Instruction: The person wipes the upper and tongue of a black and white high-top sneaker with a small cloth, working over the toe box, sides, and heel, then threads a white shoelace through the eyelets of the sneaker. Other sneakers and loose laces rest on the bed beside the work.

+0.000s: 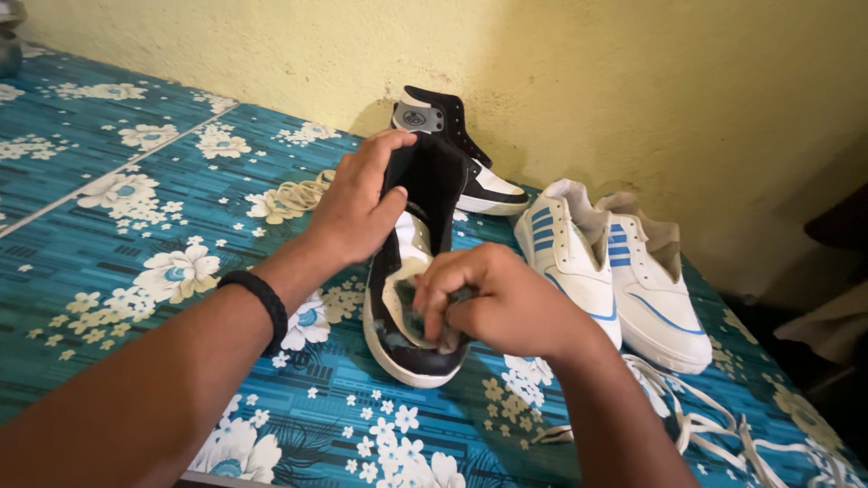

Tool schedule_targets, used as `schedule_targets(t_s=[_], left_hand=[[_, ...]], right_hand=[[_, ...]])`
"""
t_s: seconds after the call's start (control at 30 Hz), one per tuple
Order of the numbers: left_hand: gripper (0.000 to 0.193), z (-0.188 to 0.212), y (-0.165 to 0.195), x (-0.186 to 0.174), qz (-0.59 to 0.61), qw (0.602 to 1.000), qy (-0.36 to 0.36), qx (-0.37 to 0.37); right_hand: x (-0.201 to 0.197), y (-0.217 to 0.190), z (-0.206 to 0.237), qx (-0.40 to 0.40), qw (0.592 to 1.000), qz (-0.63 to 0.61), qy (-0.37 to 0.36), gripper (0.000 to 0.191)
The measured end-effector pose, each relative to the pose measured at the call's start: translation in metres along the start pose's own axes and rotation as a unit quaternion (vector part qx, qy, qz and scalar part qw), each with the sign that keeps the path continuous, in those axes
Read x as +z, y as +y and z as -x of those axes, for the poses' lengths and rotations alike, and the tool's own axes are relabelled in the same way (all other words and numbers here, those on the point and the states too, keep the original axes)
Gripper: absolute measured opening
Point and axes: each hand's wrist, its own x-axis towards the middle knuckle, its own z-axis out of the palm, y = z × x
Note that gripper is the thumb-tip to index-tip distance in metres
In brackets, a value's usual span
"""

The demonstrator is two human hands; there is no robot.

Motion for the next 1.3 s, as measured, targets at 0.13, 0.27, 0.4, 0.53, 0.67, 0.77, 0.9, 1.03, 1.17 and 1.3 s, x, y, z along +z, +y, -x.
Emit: schedule_targets(t_s=[0.13,0.27,0.4,0.53,0.67,0.77,0.9,1.03,1.17,1.3], left_hand=[[0.059,-0.002,0.000,-0.001,0.007,1.000,-0.006,-0.014],[0.060,-0.002,0.001,-0.001,-0.002,1.000,0.001,0.000],[0.060,0.001,0.002,0.002,-0.008,1.000,0.009,-0.024],[0.059,0.000,0.003,0.003,-0.001,1.000,0.014,-0.014],[0.061,0.000,0.003,0.001,0.001,0.999,0.001,-0.033],[0.061,0.000,0.005,0.000,-0.003,0.999,0.000,-0.038],[0.062,0.000,0.005,0.001,-0.007,0.999,0.003,-0.032],[0.060,0.000,0.003,0.000,0.008,1.000,0.007,-0.020],[0.061,0.000,0.003,0.000,0.010,0.999,-0.003,-0.045],[0.062,-0.001,0.002,0.001,0.000,0.999,0.002,-0.039]], right_hand=[[0.009,-0.001,-0.004,-0.022,0.983,0.129,0.132,0.027],[0.018,-0.004,-0.006,0.010,0.974,0.171,0.149,0.032],[0.008,-0.010,-0.003,0.164,0.979,0.072,0.095,0.024],[0.008,-0.014,-0.005,0.115,0.978,0.062,0.163,0.022],[0.020,-0.015,-0.013,0.133,0.953,0.159,0.220,0.033],[0.020,-0.016,-0.012,0.157,0.954,0.166,0.195,0.032],[0.010,-0.015,-0.005,0.115,0.990,-0.003,0.083,0.022],[0.011,-0.010,-0.003,0.114,0.982,-0.110,0.099,0.021],[0.014,-0.007,-0.006,0.030,0.980,0.086,0.177,0.025],[0.016,-0.011,-0.008,-0.131,0.875,0.394,0.250,0.029]])
